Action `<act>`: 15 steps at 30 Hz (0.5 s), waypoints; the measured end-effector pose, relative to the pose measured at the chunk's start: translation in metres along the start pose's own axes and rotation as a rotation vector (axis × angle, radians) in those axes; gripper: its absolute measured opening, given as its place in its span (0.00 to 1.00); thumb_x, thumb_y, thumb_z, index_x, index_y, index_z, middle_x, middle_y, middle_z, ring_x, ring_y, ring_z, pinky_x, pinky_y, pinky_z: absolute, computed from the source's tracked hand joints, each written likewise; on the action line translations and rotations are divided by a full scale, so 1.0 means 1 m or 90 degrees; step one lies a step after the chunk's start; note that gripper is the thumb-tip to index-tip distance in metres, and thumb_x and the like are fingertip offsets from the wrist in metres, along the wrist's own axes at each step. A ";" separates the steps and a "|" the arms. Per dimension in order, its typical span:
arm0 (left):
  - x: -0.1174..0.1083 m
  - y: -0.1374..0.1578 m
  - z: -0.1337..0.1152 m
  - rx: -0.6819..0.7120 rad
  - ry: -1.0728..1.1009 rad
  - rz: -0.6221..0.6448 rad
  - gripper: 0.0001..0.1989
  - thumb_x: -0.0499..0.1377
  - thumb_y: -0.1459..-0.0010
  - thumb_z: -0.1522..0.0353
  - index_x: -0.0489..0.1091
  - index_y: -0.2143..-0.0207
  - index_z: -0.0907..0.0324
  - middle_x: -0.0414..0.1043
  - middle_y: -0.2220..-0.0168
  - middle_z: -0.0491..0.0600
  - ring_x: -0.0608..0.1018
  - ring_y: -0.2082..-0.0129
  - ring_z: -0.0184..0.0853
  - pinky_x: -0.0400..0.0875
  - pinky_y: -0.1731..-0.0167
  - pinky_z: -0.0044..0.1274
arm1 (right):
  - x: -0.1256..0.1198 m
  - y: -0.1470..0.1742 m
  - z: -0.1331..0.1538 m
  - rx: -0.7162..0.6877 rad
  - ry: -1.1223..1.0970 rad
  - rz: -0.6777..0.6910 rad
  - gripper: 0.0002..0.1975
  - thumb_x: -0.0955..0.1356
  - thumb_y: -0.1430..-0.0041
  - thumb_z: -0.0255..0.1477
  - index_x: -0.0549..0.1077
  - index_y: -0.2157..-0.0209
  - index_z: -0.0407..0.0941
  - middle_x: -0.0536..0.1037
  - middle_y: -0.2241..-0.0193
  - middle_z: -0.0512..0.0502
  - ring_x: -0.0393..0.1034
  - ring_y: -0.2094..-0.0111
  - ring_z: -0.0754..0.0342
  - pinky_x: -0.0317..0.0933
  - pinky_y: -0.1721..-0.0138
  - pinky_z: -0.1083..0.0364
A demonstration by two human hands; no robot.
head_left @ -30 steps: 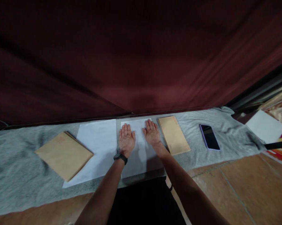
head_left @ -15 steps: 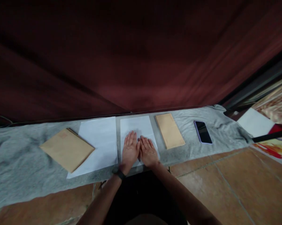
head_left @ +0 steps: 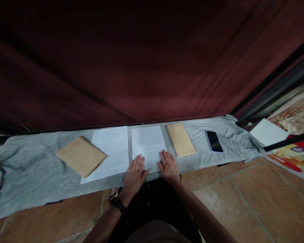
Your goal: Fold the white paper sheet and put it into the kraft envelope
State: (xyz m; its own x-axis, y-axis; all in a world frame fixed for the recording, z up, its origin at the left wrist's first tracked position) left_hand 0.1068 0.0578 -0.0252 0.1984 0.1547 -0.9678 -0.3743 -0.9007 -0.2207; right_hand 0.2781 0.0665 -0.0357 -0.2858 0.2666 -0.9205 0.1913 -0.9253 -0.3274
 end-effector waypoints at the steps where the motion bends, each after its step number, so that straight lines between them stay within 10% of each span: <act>1: -0.001 0.003 0.000 0.007 -0.002 0.003 0.31 0.46 0.31 0.56 0.57 0.33 0.64 0.55 0.31 0.60 0.57 0.30 0.46 0.56 0.34 0.41 | -0.002 0.005 -0.002 0.000 0.004 0.001 0.29 0.60 0.29 0.36 0.56 0.32 0.40 0.61 0.33 0.36 0.56 0.33 0.43 0.49 0.33 0.43; 15: -0.010 0.029 -0.008 0.027 -0.014 -0.002 0.27 0.48 0.32 0.63 0.58 0.34 0.62 0.56 0.31 0.58 0.56 0.30 0.44 0.53 0.32 0.42 | -0.012 0.038 -0.006 -0.027 0.026 0.050 0.28 0.60 0.29 0.35 0.56 0.32 0.41 0.60 0.33 0.37 0.53 0.32 0.42 0.46 0.33 0.39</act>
State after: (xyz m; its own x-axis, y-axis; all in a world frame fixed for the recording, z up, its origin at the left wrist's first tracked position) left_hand 0.1010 0.0271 -0.0213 0.1800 0.1662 -0.9695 -0.4121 -0.8822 -0.2277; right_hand 0.2947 0.0294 -0.0384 -0.2308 0.2053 -0.9511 0.2517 -0.9316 -0.2621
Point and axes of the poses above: each hand's wrist, its own y-axis away from the middle knuckle, its own x-axis out of the palm, z = x × y, the point moved 9 cm from there along -y, towards the middle knuckle
